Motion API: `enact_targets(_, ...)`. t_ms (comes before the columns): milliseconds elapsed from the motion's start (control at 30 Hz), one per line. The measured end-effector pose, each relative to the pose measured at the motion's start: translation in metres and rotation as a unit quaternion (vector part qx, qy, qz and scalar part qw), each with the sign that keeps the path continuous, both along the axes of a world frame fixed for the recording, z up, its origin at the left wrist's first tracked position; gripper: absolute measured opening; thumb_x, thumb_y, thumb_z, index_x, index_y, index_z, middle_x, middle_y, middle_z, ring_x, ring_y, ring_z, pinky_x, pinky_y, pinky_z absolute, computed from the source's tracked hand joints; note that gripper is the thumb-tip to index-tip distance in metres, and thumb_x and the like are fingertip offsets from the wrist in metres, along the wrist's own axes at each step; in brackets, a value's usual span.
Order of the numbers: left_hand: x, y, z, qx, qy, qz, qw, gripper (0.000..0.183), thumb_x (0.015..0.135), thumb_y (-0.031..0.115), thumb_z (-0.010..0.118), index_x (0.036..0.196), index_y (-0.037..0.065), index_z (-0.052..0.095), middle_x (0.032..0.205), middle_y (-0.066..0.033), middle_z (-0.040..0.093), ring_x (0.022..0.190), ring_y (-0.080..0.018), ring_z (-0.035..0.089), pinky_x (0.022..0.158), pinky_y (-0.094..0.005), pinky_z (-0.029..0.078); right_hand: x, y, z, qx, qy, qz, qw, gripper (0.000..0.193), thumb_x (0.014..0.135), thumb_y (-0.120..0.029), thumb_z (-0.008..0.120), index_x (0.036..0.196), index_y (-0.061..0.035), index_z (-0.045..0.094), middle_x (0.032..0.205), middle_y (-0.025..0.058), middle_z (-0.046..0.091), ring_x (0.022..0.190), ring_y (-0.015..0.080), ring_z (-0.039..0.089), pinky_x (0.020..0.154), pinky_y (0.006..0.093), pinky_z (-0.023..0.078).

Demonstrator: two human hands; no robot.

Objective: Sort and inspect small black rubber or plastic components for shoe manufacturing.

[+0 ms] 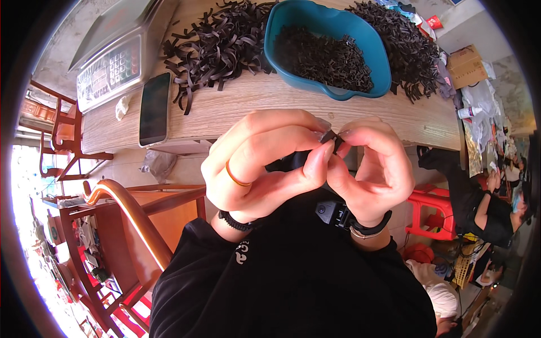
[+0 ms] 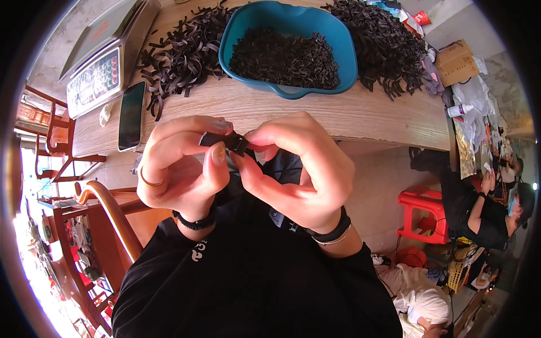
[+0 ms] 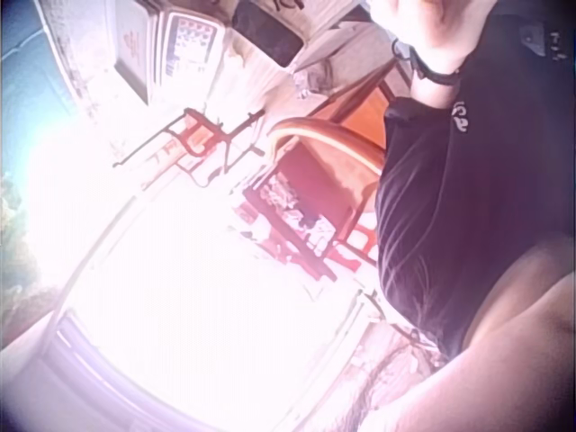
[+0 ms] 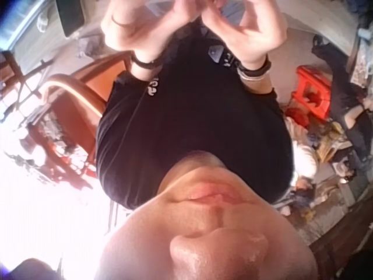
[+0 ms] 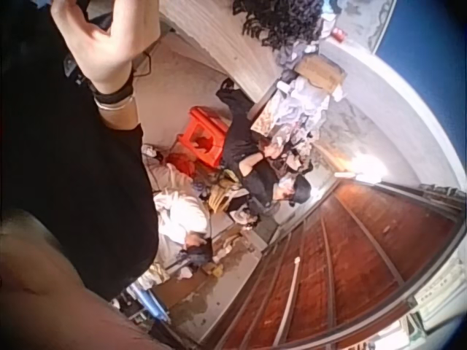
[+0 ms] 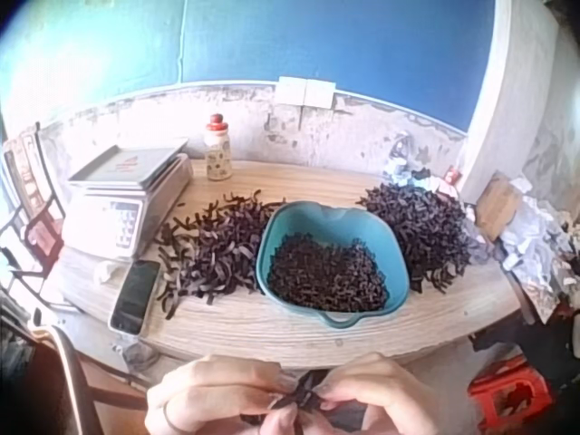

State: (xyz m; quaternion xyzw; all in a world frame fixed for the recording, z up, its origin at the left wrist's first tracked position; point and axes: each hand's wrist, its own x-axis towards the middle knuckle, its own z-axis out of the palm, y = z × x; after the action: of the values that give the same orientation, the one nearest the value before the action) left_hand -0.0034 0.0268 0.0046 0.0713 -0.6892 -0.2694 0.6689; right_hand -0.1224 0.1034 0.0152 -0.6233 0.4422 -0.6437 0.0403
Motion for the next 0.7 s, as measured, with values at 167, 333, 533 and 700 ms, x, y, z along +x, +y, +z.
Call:
enact_targets(167, -0.002, 0.002, -0.003, 0.027, 0.04, -0.002, 0.999, 0.02, 0.067, 0.0, 0.074, 0.082, -0.001, 0.061, 0.082, -0.0125, 0.065, 0.07, -0.0181, 0.063, 0.058, -0.0243, 0.052, 0.001, 0.0, 0.001, 0.007, 0.009, 0.004, 1.0, 0.033, 0.061, 0.012, 0.072, 0.089, 0.0043, 0.058, 0.079, 0.0095, 0.059, 0.062, 0.0122, 0.054, 0.054, 0.0228, 0.044)
enact_targets(333, 0.002, -0.002, 0.001, -0.021, 0.012, 0.001, 1.0, 0.017, 0.071, 0.003, 0.073, 0.082, -0.001, 0.061, 0.085, -0.0142, 0.065, 0.073, -0.0201, 0.065, 0.057, -0.0256, 0.054, -0.002, 0.0, -0.002, 0.003, -0.026, 0.041, 0.999, 0.033, 0.062, 0.012, 0.071, 0.091, 0.0056, 0.057, 0.082, 0.0112, 0.059, 0.063, 0.0122, 0.054, 0.056, 0.0228, 0.044)
enact_targets(533, 0.01, -0.011, 0.007, -0.126, -0.066, -0.002, 0.99, 0.023, 0.064, 0.004, 0.071, 0.085, 0.0, 0.062, 0.088, -0.0141, 0.064, 0.074, -0.0225, 0.065, 0.056, -0.0271, 0.055, -0.005, 0.003, 0.0, -0.005, -0.061, 0.081, 0.995, 0.032, 0.066, 0.014, 0.07, 0.094, 0.0081, 0.056, 0.085, 0.0136, 0.059, 0.065, 0.0129, 0.055, 0.058, 0.0232, 0.046)
enact_targets(700, 0.013, -0.014, 0.012, -0.188, -0.124, 0.01, 0.974, 0.026, 0.063, 0.007, 0.065, 0.084, -0.007, 0.062, 0.083, -0.0207, 0.063, 0.069, -0.0251, 0.065, 0.057, -0.0274, 0.054, -0.007, 0.005, -0.003, 0.002, -0.061, 0.083, 0.995, 0.031, 0.067, 0.015, 0.068, 0.095, 0.0095, 0.056, 0.086, 0.0147, 0.059, 0.068, 0.0136, 0.057, 0.06, 0.0242, 0.048)
